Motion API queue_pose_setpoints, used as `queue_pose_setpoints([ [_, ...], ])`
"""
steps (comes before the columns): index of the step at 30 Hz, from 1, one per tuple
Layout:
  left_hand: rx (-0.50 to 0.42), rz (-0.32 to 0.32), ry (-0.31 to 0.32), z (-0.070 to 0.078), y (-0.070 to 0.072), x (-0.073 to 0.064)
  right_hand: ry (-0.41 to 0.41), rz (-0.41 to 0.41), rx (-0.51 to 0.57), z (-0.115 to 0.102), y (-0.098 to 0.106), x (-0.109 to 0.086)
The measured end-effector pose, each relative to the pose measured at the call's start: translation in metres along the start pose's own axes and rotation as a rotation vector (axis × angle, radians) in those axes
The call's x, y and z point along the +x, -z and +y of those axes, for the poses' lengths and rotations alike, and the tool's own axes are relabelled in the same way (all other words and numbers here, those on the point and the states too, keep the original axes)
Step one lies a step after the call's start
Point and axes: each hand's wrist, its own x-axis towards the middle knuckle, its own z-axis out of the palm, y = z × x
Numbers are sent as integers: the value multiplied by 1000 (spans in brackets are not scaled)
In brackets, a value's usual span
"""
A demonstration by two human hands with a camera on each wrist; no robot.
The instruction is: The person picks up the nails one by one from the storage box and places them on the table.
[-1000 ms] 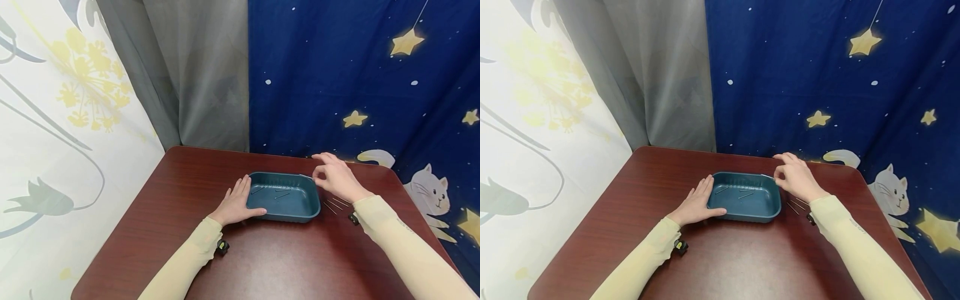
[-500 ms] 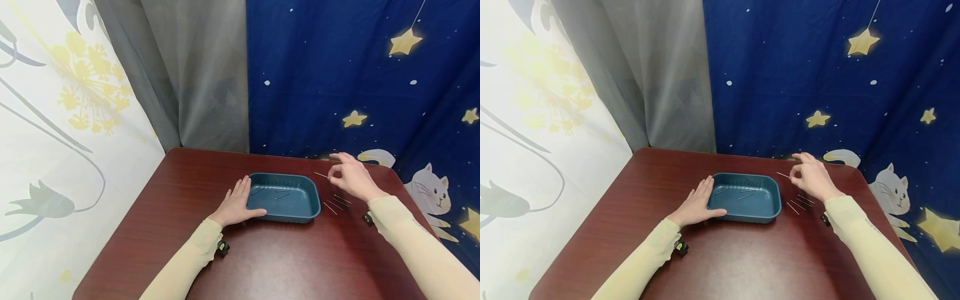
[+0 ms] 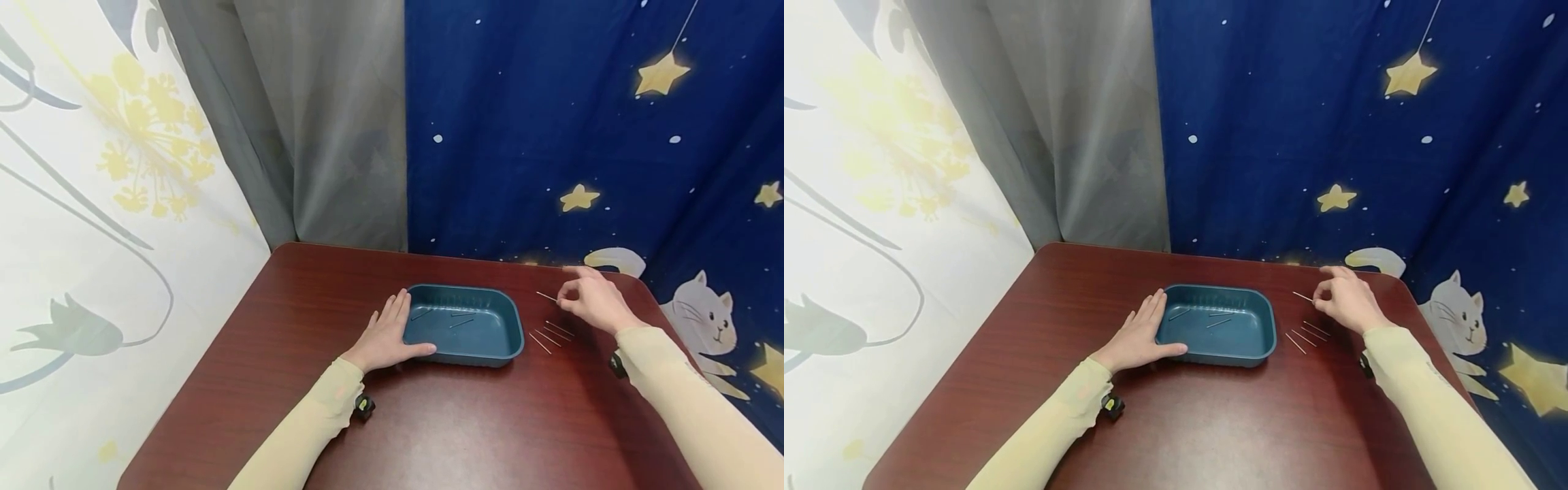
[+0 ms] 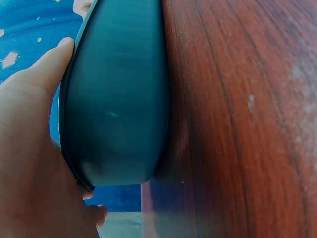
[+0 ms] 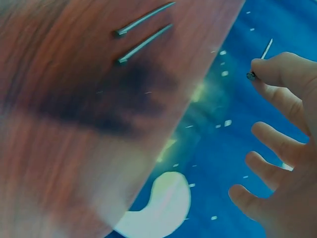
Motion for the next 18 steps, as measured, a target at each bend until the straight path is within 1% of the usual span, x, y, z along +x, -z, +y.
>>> queue_pose_setpoints([
  [6,8,-3,0,-1,-1,0,-19,-34,-8,18,-11,-7],
  [11,10,-3,1,0,0,0,-47,-65,-12,30,-16,-10],
  [18,-5,9,-9,1,1,0,-76,-152,-11,38,-22,-16],
])
